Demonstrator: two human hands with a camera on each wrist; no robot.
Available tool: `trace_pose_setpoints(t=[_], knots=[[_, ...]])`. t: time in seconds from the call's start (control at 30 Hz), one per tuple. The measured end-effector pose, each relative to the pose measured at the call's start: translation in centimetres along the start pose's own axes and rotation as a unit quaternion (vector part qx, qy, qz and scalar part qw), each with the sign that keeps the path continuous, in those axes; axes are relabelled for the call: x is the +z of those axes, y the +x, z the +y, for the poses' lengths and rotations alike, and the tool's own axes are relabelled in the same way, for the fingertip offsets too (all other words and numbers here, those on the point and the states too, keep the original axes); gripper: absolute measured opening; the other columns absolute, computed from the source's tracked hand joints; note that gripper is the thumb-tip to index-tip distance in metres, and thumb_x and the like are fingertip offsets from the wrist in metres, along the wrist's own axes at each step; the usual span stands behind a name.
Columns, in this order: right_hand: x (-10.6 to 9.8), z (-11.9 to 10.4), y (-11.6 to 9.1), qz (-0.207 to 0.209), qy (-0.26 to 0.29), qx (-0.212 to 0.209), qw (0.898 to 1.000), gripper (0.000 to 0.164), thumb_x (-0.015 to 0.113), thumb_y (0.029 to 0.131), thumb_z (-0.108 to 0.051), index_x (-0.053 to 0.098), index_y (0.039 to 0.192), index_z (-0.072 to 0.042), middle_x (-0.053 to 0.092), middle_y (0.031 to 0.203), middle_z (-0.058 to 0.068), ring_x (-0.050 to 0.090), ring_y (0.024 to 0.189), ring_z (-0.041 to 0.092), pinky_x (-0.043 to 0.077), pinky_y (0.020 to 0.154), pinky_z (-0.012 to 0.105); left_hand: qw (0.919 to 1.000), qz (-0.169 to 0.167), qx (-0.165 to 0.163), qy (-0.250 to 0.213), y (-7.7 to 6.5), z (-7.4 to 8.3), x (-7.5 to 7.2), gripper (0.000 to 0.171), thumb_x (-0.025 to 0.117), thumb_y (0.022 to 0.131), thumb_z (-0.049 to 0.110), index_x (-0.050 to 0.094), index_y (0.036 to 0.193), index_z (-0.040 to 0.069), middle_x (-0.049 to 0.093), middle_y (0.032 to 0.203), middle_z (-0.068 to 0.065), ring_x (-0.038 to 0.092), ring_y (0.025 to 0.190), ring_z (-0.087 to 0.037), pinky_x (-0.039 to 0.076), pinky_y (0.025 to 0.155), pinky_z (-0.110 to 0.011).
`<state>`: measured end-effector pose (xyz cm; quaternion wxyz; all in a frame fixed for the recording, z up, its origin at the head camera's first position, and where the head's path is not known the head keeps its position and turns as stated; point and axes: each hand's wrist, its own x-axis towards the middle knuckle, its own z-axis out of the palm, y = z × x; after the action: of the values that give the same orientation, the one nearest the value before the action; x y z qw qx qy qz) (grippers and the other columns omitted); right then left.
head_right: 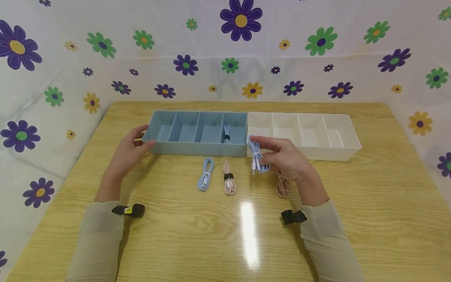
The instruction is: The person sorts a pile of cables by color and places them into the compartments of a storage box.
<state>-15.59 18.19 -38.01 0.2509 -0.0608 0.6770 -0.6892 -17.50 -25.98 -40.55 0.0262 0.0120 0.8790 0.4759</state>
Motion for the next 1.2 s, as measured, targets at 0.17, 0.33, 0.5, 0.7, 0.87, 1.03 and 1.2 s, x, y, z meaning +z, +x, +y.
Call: trace_pose_setpoints(t=[0.17,0.33,0.5,0.7,0.87,1.03,1.2], knots=[[0.0,-0.2,-0.2,0.004,0.007,0.009,1.0,0.063,0.055,0.091,0.014,0.05,0.147,-0.012,0.036,0.153,0.021,0.062,0.092,0.014,0.054,0.071,0.021,1.0,-0.002,-0.004,-0.001,-0.1,0.1,0.1,0.067,0.059,0.101,0.029,0.027,0.156,0.007,0.039,0.146,-0.024,0.046,0.122,-0.04,0.043,0.094,-0.047],[0.1,-0.3,-0.2,0.009,0.018,0.015,1.0,0.063,0.056,0.09,0.015,0.053,0.145,-0.016,0.033,0.156,0.02,0.061,0.097,0.016,0.055,0.075,0.022,1.0,-0.001,-0.007,0.0,-0.1,0.1,0.1,0.067,0.058,0.101,0.029,0.027,0.156,0.008,0.038,0.146,-0.024,0.045,0.123,-0.039,0.043,0.095,-0.047],[0.3,-0.4,-0.2,0.015,0.031,0.017,0.999,0.064,0.057,0.09,0.016,0.054,0.144,-0.017,0.033,0.155,0.021,0.063,0.099,0.017,0.056,0.076,0.023,1.0,-0.001,-0.007,-0.001,-0.2,0.1,0.0,0.066,0.058,0.101,0.029,0.028,0.156,0.008,0.038,0.147,-0.024,0.045,0.123,-0.04,0.043,0.095,-0.048],[0.4,-0.3,-0.1,0.025,0.058,0.016,0.998,0.062,0.058,0.089,0.016,0.06,0.139,-0.02,0.041,0.147,0.018,0.07,0.096,0.017,0.056,0.075,0.024,1.0,-0.003,-0.005,-0.002,-0.1,0.1,-0.1,0.067,0.059,0.101,0.029,0.028,0.156,0.009,0.038,0.146,-0.023,0.046,0.123,-0.039,0.044,0.093,-0.046],[0.6,-0.4,-0.1,0.031,0.082,0.011,0.996,0.06,0.06,0.088,0.017,0.067,0.132,-0.023,0.055,0.132,0.007,0.073,0.092,0.02,0.055,0.07,0.021,1.0,-0.006,-0.005,-0.003,-0.1,0.1,-0.3,0.067,0.059,0.101,0.03,0.028,0.156,0.009,0.039,0.146,-0.023,0.046,0.123,-0.038,0.044,0.093,-0.045],[0.9,-0.5,-0.1,0.039,0.085,0.006,0.996,0.059,0.061,0.087,0.017,0.07,0.127,-0.024,0.064,0.12,-0.003,0.073,0.089,0.018,0.045,0.054,0.014,1.0,-0.005,-0.005,0.0,0.0,0.0,-0.4,0.067,0.059,0.101,0.03,0.028,0.156,0.009,0.039,0.146,-0.023,0.046,0.123,-0.039,0.044,0.094,-0.047],[1.1,-0.8,-0.1,0.046,0.097,0.001,0.994,0.059,0.06,0.087,0.018,0.069,0.128,-0.024,0.067,0.116,-0.005,0.072,0.088,0.016,0.046,0.055,0.014,1.0,-0.005,-0.006,0.001,-0.1,0.0,-0.4,0.067,0.059,0.101,0.029,0.028,0.156,0.008,0.039,0.146,-0.024,0.046,0.123,-0.039,0.045,0.094,-0.049]])
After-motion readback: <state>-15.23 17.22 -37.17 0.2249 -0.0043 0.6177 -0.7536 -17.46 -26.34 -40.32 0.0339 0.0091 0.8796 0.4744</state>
